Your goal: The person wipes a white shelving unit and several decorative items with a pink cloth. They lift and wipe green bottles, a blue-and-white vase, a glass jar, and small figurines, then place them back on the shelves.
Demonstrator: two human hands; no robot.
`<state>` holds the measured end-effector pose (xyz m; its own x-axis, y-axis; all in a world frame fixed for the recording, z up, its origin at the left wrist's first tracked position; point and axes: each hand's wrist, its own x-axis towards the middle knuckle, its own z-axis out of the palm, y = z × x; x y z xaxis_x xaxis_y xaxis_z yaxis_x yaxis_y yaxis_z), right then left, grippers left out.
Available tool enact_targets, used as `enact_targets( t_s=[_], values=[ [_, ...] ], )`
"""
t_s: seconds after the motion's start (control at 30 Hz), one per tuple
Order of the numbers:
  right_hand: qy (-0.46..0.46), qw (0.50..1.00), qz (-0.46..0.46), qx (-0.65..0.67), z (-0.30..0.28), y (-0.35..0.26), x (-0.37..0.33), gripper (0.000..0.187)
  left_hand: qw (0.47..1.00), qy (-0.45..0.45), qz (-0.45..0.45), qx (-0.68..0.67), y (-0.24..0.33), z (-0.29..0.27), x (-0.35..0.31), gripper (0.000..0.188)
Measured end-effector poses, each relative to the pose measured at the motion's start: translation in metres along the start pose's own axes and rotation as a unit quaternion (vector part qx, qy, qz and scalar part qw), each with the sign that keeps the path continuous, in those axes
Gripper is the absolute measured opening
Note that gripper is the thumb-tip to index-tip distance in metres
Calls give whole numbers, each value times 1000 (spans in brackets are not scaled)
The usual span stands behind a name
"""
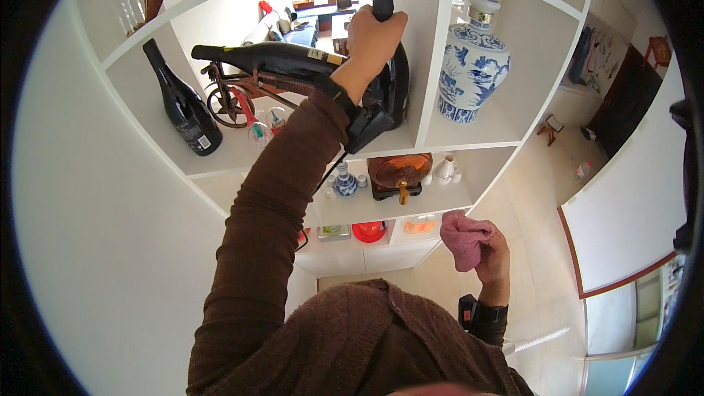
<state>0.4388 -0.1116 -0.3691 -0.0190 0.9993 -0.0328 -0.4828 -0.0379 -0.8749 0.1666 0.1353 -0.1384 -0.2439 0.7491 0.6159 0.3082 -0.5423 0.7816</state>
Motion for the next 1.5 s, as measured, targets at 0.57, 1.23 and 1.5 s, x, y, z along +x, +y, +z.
enact_targets(
  t_s=[0.57,1.23,1.5],
  values=[
    [-146,756,-581,-264,131,-203,10,40,985,-29,172,7,74,-26,-132,21],
    [-201,475,-611,-601,194,-219,22,46,989,-142,2,34,85,-93,-187,19],
    [-233,606,-531,-544,187,-165,24,39,992,-104,-77,-13,74,-117,-190,12]
  ],
)
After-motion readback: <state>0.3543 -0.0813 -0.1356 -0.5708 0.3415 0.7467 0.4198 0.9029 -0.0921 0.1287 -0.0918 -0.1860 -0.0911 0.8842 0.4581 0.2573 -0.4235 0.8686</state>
